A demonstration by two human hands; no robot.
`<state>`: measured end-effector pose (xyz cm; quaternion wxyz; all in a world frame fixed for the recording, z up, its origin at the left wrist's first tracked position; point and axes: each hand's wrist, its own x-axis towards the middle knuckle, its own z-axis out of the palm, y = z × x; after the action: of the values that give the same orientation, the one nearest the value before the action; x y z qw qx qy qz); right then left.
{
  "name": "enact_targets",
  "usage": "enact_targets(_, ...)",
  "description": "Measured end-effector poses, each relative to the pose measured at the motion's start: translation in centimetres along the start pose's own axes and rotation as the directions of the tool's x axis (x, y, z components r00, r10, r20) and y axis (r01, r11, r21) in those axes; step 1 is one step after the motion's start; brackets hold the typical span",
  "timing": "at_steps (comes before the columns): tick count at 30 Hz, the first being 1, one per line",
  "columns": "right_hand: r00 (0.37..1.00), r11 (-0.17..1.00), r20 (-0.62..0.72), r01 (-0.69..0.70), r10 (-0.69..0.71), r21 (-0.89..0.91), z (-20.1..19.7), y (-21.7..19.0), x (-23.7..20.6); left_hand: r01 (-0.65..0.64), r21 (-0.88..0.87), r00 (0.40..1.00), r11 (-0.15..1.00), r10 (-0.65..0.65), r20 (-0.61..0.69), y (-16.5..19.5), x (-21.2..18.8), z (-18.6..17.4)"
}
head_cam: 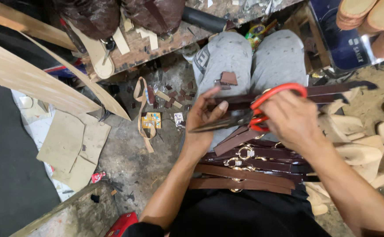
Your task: The person sits on the floor with a stack of brown belts on their lap. They use red-handled shears to trim excess material from the end of each belt near the metal ring buckle, then place the finished belt on the stack and pick up the next one, repeating this across the pile.
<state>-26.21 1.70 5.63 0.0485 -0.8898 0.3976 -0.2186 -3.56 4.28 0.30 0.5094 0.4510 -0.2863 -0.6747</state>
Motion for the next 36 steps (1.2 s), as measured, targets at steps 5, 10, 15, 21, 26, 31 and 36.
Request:
enact_targets(5,0.956,0.948,0.110,-0.285,0.271,0.141,0.6,1.0,-0.4,-0.286,0.316,0.956,0.904,0.290,0.035,-0.6,1.6,-0.9)
enact_targets(10,0.857,0.825,0.119,-0.515,0.502,0.233,-0.6,2.7,-2.0,-0.127,0.556,0.985,0.821,0.172,-0.028,1.8,0.6,-1.6)
enact_targets(15,0.884,0.855,0.099,-0.468,0.457,0.225,-0.6,2.6,-3.6,-0.362,0.790,0.854,0.494,0.516,0.068,2.1,-1.0,0.1)
enact_targets(21,0.736,0.659,0.049,-0.631,0.675,0.409,0.0,2.7,-2.8,-0.173,0.270,0.956,0.947,0.228,-0.186,-0.5,0.8,-1.0)
enact_targets(26,0.806,0.734,0.149,-0.585,0.572,0.344,-0.2,2.9,-2.1,-0.176,0.278,0.964,0.944,0.222,-0.145,-1.3,1.0,-2.4)
enact_targets(31,0.811,0.793,0.182,-0.583,0.556,0.178,1.0,2.7,-2.0,-0.059,0.280,0.982,0.958,0.107,-0.158,-1.5,1.0,-3.1)
enact_targets(36,0.771,0.484,0.255,-0.582,0.583,0.654,-0.4,3.5,-1.3,-0.089,0.149,0.990,0.985,0.105,-0.099,-2.0,1.9,-4.0)
